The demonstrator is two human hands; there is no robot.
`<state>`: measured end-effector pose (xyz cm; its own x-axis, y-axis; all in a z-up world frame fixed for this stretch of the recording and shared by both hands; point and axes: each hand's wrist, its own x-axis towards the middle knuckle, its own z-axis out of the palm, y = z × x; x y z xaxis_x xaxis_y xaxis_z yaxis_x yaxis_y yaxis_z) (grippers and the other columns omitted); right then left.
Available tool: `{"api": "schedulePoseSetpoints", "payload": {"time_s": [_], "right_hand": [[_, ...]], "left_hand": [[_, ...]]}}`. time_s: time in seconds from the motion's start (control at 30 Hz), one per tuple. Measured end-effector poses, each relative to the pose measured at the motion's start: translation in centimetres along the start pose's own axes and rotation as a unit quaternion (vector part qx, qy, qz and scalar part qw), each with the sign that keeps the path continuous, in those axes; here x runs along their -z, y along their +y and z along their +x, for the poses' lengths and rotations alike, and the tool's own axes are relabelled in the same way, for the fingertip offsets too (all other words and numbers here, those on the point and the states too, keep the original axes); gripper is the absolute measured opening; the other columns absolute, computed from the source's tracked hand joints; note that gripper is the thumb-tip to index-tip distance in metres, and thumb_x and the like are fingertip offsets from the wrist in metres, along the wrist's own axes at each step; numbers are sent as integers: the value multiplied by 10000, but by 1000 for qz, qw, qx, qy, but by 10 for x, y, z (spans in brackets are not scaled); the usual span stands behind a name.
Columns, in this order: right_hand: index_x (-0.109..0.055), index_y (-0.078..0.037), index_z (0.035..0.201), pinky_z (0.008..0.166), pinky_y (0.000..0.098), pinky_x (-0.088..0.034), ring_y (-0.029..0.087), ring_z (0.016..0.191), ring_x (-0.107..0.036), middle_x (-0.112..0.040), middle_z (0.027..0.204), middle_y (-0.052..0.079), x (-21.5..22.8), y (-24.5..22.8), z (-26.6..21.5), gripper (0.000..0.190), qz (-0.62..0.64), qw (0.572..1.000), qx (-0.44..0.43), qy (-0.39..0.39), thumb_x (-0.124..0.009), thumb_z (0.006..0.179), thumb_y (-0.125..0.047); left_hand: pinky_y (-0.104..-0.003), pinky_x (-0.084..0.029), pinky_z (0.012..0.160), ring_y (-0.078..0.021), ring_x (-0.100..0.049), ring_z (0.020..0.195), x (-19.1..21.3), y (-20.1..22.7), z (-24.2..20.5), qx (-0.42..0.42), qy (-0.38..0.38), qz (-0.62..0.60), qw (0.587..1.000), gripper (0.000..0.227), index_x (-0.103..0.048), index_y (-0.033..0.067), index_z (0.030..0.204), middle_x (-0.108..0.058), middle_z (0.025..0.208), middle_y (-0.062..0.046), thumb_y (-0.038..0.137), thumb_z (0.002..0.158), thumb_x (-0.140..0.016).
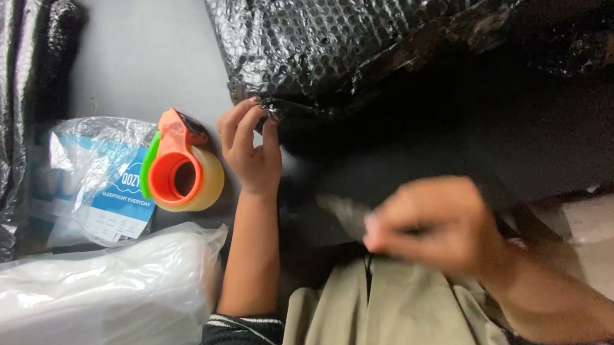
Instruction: Wrapping a green object in black bubble wrap and securing it with clear tape from a dispenser.
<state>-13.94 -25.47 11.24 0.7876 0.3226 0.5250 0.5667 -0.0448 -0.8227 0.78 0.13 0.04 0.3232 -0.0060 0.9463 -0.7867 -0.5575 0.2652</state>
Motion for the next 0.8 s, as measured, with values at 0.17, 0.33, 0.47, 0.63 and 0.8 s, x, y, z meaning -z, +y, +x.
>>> {"api": "schedulePoseSetpoints", "payload": {"time_s": [0.17, 0.33, 0.47, 0.63, 0.8], "right_hand": [[-809, -118, 928, 583, 287, -549, 124, 627, -693, -765, 740, 48, -39, 87, 57, 78, -19, 980, -136, 143, -830, 858, -90], [-801, -100, 946, 570, 263, -558, 152, 623, -707, -763, 744, 51, -55, 113, 71, 97, -103, 963, -161, 192, -828, 854, -83], [-754, -124, 829, 520, 255, -552, 138, 552, -695, -730, 653, -23, -56, 126, 71, 122, -333, 915, -24, 228, -873, 841, -147], [-625, -182, 792, 531, 314, -544, 162, 511, -640, -619, 574, -50, -45, 123, 78, 338, -500, 843, 30, 195, -938, 733, -291], [-645, -55, 928, 592, 340, -545, 253, 627, -630, -583, 725, 89, -51, 110, 72, 254, -587, 771, 189, 160, -757, 977, -278]], "left_hand": [[-385, -520, 821, -296, -672, 894, 2, -4, 1, 5, -6, -20, 1000, 102, -712, -30, 1047, -695, 1033, -139, -17, 945, -707], [-388, -516, 790, -295, -666, 853, 3, 1, 4, 22, -11, -15, 1000, 111, -719, -30, 1042, -708, 1010, -144, -17, 932, -729], [-394, -523, 775, -301, -646, 822, 3, -2, 0, 33, -21, -3, 999, 101, -725, -28, 1022, -710, 1014, -146, -14, 922, -739], [-368, -514, 787, -279, -650, 844, 2, 0, 1, 33, -14, -18, 999, 132, -733, 1, 1047, -712, 1050, -127, -19, 917, -748], [-382, -531, 772, -295, -652, 832, 0, -3, -3, 39, -14, -3, 999, 104, -737, -3, 1014, -721, 1041, -130, -7, 913, -762]]}}
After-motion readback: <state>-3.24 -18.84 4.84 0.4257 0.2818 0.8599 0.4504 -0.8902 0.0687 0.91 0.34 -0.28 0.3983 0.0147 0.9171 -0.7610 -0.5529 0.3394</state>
